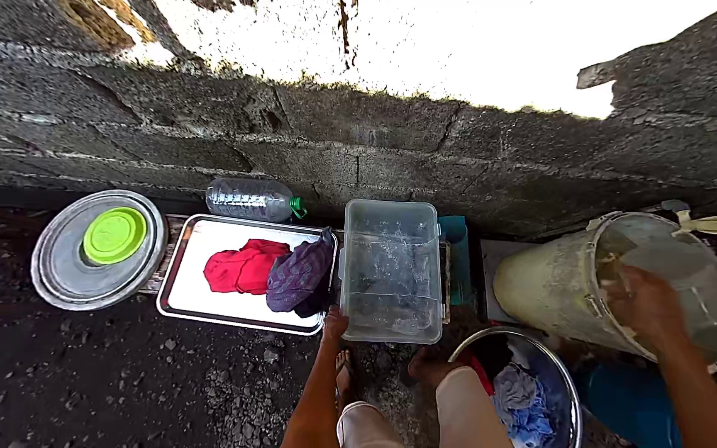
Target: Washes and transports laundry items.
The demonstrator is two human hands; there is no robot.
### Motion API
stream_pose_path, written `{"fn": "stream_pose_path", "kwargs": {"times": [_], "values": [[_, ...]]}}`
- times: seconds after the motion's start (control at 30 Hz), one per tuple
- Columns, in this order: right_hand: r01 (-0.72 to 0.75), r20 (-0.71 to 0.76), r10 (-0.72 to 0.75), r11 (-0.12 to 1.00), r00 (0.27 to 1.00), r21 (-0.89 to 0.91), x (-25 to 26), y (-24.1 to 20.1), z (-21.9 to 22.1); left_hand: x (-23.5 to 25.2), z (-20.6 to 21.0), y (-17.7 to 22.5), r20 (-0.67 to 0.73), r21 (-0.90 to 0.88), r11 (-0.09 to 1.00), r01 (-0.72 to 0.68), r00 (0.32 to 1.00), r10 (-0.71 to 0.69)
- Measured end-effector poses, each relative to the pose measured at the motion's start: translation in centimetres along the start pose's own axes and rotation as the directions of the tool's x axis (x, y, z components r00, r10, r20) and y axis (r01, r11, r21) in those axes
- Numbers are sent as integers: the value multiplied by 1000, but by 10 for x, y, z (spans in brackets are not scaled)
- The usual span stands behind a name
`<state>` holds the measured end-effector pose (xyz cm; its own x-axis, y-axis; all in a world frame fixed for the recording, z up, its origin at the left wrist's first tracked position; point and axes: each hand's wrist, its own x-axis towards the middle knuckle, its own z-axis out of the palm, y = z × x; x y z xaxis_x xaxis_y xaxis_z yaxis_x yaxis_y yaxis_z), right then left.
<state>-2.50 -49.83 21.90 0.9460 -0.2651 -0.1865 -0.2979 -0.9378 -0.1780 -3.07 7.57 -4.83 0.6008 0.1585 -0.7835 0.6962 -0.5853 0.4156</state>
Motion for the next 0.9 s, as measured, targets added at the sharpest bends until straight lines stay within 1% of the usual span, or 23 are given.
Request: {"fn": "stream_pose_path", "kwargs": {"times": [0.03, 0.07, 0.1, 0.13, 0.2, 0.27, 0.3, 0.33, 0.4, 0.5, 0.57, 0.63, 0.77, 0.9], "values": [[51, 158, -57, 998, 986, 45, 10, -17, 31, 1, -2, 7, -19, -34, 999, -14, 1000, 13], [89, 316, -117, 991, 942, 104, 20, -33, 66, 2, -5, 15, -32, -57, 998, -22, 999, 20], [92, 438, -164, 979, 884, 180, 27, -48, 103, 4, -7, 21, -45, -68, 997, -23, 999, 20], [51, 522, -180, 967, 834, 251, 31, -62, 137, 6, -8, 27, -55, -65, 998, -19, 998, 16], [-122, 602, -137, 922, 786, 368, 28, -85, 199, 8, -5, 33, -59, -20, 1000, 2, 998, -3], [-327, 638, -37, 836, 769, 441, 16, -109, 244, 13, -2, 37, -62, 34, 999, 12, 998, -10], [-394, 639, -2, 786, 769, 477, 12, -121, 261, 17, -1, 39, -71, 41, 999, 6, 997, -3], [-426, 632, 12, 748, 775, 508, 9, -134, 274, 21, -2, 40, -79, 37, 999, -5, 997, 8], [-421, 574, 39, 721, 818, 550, 3, -155, 295, 31, -4, 34, -75, 10, 999, -44, 996, 45], [-391, 453, 137, 749, 881, 535, 14, -169, 326, 45, -7, 33, -45, -19, 991, -135, 990, 134], [-399, 415, 177, 737, 893, 546, 18, -169, 341, 45, -3, 28, -39, -63, 979, -195, 980, 193], [-399, 418, 165, 718, 893, 569, 16, -169, 341, 39, -1, 24, -61, -90, 967, -237, 971, 232], [-338, 382, 133, 768, 915, 544, 10, -167, 315, 16, 8, 15, -111, -121, 957, -263, 962, 250], [-298, 348, 118, 795, 930, 528, -22, -167, 280, -27, 8, 1, -128, -213, 927, -307, 950, 285]]}}
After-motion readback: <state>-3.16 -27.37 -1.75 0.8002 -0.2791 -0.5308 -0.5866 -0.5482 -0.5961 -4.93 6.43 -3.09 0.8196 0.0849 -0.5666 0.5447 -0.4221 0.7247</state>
